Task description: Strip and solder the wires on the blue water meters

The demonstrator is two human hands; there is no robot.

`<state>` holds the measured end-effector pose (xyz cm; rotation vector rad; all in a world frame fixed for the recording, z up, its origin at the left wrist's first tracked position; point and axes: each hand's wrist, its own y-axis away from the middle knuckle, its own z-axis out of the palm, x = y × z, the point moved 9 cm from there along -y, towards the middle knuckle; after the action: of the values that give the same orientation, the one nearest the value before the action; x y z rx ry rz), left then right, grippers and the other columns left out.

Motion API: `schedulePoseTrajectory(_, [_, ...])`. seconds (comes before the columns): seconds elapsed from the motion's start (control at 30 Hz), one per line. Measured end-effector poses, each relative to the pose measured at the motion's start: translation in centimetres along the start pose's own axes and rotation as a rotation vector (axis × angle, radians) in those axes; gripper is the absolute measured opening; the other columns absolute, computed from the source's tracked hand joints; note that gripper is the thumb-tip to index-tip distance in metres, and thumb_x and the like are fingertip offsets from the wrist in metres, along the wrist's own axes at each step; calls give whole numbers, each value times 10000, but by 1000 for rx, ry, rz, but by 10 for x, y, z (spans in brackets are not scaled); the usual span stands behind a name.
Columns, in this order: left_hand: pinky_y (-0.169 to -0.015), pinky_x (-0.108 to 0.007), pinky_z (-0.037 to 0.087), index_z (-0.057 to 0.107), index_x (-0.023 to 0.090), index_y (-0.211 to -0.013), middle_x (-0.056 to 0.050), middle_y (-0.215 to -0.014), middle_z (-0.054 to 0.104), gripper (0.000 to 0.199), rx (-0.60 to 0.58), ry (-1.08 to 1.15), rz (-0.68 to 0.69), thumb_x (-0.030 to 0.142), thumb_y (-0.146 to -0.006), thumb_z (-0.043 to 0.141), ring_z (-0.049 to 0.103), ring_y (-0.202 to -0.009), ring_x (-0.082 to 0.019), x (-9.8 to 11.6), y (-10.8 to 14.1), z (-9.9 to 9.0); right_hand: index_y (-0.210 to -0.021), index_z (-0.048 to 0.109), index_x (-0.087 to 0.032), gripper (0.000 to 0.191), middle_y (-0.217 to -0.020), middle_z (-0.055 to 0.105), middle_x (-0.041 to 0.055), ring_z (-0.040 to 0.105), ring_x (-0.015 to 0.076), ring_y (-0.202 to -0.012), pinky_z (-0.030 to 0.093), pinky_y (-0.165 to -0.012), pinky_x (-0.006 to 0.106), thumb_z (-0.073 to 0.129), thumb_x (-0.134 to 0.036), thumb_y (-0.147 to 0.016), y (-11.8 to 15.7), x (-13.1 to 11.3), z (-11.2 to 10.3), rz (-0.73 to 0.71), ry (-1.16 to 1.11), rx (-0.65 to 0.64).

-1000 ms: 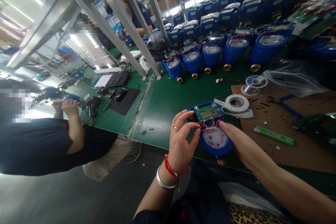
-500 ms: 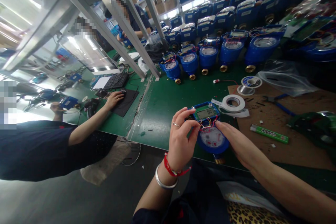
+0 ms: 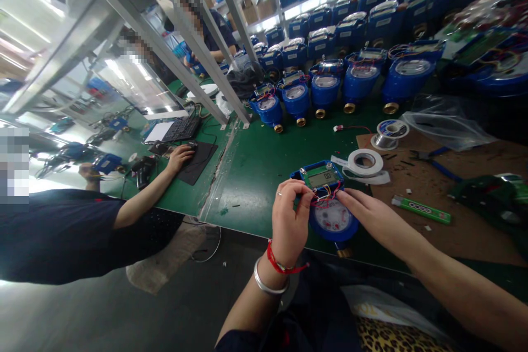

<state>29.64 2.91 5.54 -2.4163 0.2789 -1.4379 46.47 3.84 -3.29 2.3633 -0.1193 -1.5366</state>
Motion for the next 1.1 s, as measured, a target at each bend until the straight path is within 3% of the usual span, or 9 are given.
schedulePoseTrajectory(0.13, [-906,-334,456,593,185,-864,-50,-951,623,58,33,22,-17,181,-913,563,577,-983,-177,-2,2,-1,-1317,543,-107,618,-1328,580,166,519,311,-1254,378,-1084,509,451,-561,-908,15,-26,-27,-227,331,235])
schedulePoseTrajectory(0.23, [-910,-339,461,587,190,-893,-52,-962,620,23,54,50,-31,176,-903,572,581,-977,-177,-5,4,-1,-1246,579,-134,458,-1358,556,131,495,259,-1282,367,-1115,460,512,-448,-919,35,-58,-41,-484,405,386])
schedulePoseTrajectory(0.33, [-920,-345,462,574,194,-925,-50,-981,611,36,73,78,-46,169,-899,576,580,-979,-173,-7,6,-1,-1149,617,-174,279,-1365,545,99,474,219,-1301,373,-1125,427,546,-318,-921,48,-89,-32,-735,384,311])
schedulePoseTrajectory(0.4, [-935,-351,456,576,195,-934,-50,-989,608,46,64,82,-39,163,-903,567,575,-996,-173,-6,6,0,-1062,641,-183,191,-1379,528,95,427,227,-1340,358,-1137,447,568,-268,-908,50,-101,-21,-823,384,228])
schedulePoseTrajectory(0.57, [-959,-374,455,581,200,-1002,-56,-1026,613,112,31,57,8,147,-909,552,570,-1045,-182,0,8,-1,-842,659,-177,117,-1347,548,92,415,240,-1343,373,-1126,476,564,-205,-905,44,-107,-11,-848,348,187])
schedulePoseTrajectory(0.73, [-1046,-472,413,583,219,-1081,-77,-1225,571,226,15,-103,202,144,-869,608,490,-1226,-234,28,11,-5,-847,684,-192,104,-1278,592,75,436,237,-1321,411,-1096,481,590,-168,-884,46,-106,-16,-866,326,224])
schedulePoseTrajectory(0.87, [-1065,-495,402,606,228,-995,-61,-1258,563,183,5,-259,330,111,-855,621,413,-1315,-253,48,11,-2,-845,695,-185,124,-1256,606,83,433,240,-1325,427,-1087,465,585,-142,-883,54,-110,-20,-930,364,282])
schedulePoseTrajectory(1.0, [-1086,-498,376,606,221,-945,-48,-1240,580,156,-30,-300,375,90,-860,615,398,-1323,-249,54,10,5,-870,694,-183,108,-1292,588,94,407,258,-1348,417,-1094,477,598,-134,-875,64,-115,-27,-993,442,343])
schedulePoseTrajectory(1.1, [-1060,-480,391,604,217,-931,-50,-1175,602,139,-43,-290,348,96,-861,614,440,-1258,-239,56,8,6,-895,663,-194,81,-1291,598,78,432,245,-1336,408,-1102,475,593,-157,-882,68,-109,-44,-961,451,380])
